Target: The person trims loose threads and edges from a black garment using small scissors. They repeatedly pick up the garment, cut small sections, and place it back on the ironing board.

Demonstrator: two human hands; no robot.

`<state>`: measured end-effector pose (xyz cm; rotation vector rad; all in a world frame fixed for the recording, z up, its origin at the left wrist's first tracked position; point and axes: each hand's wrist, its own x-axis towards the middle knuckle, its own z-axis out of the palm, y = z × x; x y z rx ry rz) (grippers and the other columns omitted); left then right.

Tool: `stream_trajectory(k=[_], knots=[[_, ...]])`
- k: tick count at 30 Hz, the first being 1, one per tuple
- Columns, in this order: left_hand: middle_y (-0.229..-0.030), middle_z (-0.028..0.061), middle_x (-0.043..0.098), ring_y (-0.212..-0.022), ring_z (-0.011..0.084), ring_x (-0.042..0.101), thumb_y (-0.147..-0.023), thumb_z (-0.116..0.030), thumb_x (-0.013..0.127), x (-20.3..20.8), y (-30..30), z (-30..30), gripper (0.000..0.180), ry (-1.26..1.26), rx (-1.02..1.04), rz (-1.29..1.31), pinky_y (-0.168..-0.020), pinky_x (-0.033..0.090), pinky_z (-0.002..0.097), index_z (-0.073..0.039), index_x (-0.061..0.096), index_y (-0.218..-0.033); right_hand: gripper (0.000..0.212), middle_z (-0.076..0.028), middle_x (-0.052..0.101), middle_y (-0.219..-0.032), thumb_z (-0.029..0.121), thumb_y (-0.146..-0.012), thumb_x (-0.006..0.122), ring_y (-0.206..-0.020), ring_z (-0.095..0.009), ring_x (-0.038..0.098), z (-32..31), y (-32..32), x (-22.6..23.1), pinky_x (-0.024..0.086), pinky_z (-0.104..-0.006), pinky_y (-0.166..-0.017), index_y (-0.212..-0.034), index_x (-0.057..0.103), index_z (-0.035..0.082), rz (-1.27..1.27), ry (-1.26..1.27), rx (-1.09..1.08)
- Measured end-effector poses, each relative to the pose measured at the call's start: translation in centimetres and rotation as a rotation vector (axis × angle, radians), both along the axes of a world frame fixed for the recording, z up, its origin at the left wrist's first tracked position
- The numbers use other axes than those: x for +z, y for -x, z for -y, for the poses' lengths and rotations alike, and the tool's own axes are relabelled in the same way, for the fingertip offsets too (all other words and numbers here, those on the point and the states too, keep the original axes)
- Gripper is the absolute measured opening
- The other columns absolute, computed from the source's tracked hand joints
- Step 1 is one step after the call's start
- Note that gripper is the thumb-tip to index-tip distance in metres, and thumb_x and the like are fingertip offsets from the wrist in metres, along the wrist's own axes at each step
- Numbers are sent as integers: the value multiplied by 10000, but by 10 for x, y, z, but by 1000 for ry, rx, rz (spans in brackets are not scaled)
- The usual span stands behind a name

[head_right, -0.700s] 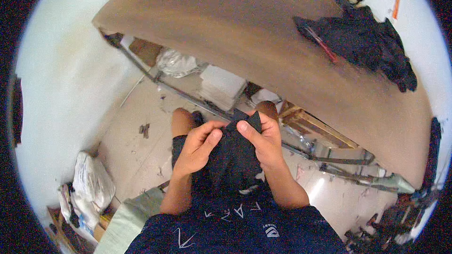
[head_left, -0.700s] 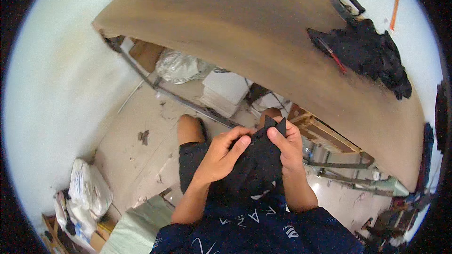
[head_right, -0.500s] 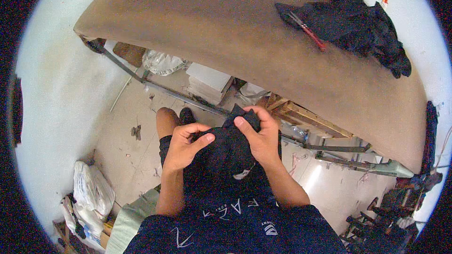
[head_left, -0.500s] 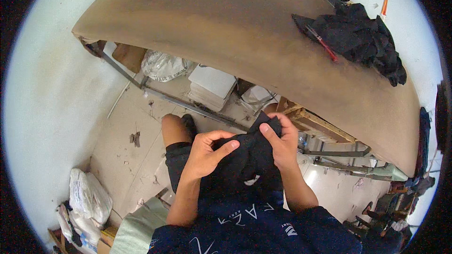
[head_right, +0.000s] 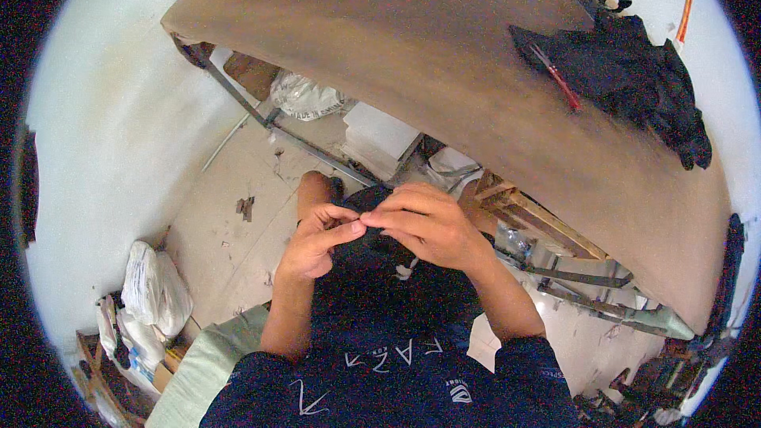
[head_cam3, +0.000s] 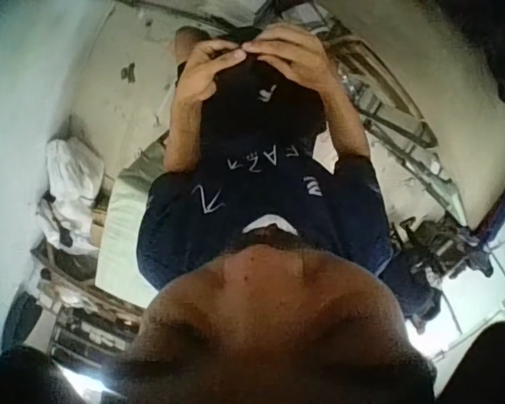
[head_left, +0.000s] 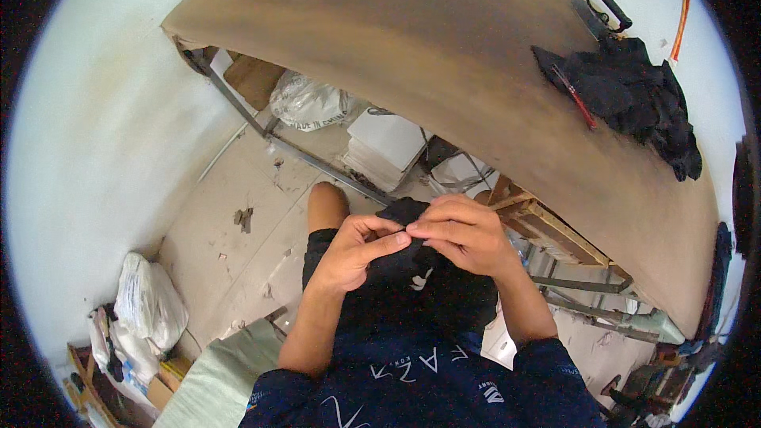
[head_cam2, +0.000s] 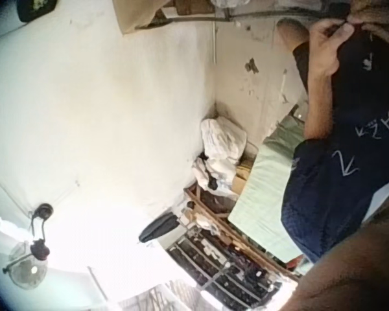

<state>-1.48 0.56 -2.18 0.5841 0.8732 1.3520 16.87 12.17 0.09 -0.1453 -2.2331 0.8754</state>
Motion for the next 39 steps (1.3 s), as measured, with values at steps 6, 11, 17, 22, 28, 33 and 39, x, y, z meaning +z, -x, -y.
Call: stream_trajectory(k=[6,11,17,22,28,33,39], knots=[[-903,71,719,-795,114,666,-828,-39,744,-7,4,8,164,41,-58,90,-733,528,243,26,713,-975,275,-32,664,-862,80,-704,774,-852,-254,640,3,-2,6,512,-444,-862,-974,734,112,26,-140,8],[-913,66,717,-797,112,670,-828,-27,740,-3,2,6,175,24,-45,46,-725,533,235,17,704,-994,247,-47,649,-949,68,-684,786,-984,-272,611,14,-7,9,486,-494,-943,-915,708,104,-4,-150,-87],[-918,19,681,-816,68,619,-861,-39,715,-6,3,-1,168,-8,162,-89,-736,496,216,-6,664,-1018,208,-80,642,-970,32,-728,761,-1047,-285,625,31,-12,6,474,-478,-990,-903,657,77,59,0,97],[-862,-28,616,-812,45,561,-903,-54,674,3,-2,-1,157,-48,138,-382,-744,452,204,-30,609,-1044,202,-110,641,-926,13,-780,738,-846,-274,658,48,-13,10,551,-359,-764,-954,637,32,193,340,117],[-929,1,569,-836,62,530,-932,-46,624,14,-20,9,116,-210,174,-465,-741,431,214,0,570,-1025,153,-75,624,-827,21,-776,761,-704,-144,607,53,1,1,479,-260,-612,-883,653,10,32,628,-232],[-914,36,563,-797,102,533,-908,-31,626,6,-21,13,92,-275,186,-515,-705,436,239,16,586,-977,149,-36,624,-825,15,-778,768,-685,-81,577,65,5,-17,462,-230,-604,-872,653,10,-59,755,-373],[-860,124,666,-764,251,660,-817,-69,727,6,-14,12,139,-570,235,-979,-654,525,314,-10,674,-931,142,-33,665,-871,-23,-807,754,-768,-69,620,78,-1,-28,515,-220,-680,-886,639,1,-127,1058,-330]])
